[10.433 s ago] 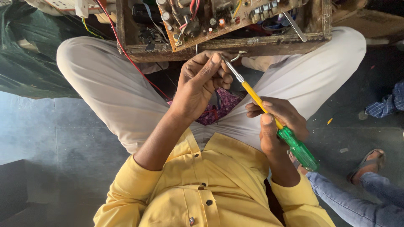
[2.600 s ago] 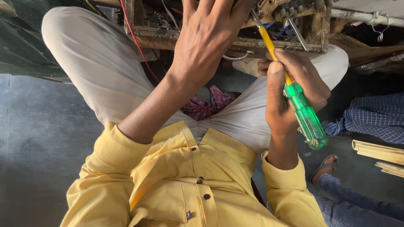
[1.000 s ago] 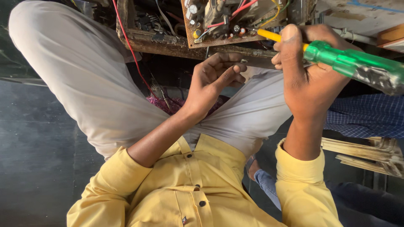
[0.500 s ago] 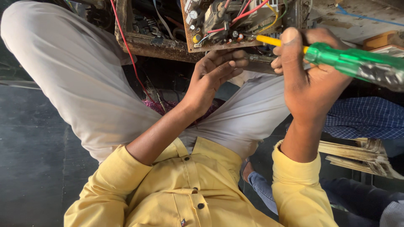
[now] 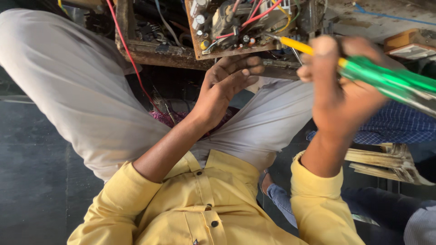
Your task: The person sits on the floor with an amplifier chassis on their lap, unscrews and adjusts components on the circuit board using a screwdriver, repositions wires and parts, and near the end solders a large green circuit board with a soldering iron.
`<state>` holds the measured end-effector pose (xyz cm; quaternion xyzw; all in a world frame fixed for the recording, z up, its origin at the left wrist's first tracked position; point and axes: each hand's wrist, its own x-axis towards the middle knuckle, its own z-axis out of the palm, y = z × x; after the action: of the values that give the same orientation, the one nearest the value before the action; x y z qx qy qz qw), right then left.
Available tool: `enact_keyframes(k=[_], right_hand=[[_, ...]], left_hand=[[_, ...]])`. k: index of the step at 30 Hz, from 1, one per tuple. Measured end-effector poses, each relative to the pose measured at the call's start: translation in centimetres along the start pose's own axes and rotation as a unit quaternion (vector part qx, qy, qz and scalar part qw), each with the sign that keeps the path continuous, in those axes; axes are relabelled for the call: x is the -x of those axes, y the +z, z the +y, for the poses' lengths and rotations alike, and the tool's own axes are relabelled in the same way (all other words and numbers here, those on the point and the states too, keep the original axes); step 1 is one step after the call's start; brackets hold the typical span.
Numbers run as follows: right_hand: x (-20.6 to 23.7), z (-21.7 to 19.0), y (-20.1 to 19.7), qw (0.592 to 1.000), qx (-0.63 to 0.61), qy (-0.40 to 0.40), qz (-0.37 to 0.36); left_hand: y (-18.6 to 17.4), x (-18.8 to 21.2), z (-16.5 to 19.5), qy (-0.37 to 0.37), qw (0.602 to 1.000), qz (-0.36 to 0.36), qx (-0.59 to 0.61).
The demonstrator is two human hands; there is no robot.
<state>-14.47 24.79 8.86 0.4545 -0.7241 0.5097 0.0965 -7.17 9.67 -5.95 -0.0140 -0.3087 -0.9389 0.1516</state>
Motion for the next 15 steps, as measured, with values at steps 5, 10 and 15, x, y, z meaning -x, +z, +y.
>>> enact_keyframes(k=[5, 10, 15], right_hand=[[2.0, -2.5, -3.1, 0.992, -0.010, 0.125, -0.025], [3.9, 1.0, -2.8, 0.918, 0.038, 0.189, -0.347], [2.6, 4.6, -4.5, 0.946, 0.047, 0.158, -0.278]], left_hand=[[1.4, 2.2, 0.7, -0.001, 0.971, -0.112, -0.210], [2.3, 5.0, -1.4, -0.054, 0.906, -0.218, -0.357], [-0.2, 7.2, -3.8, -0.096, 0.914, -0.112, -0.378]])
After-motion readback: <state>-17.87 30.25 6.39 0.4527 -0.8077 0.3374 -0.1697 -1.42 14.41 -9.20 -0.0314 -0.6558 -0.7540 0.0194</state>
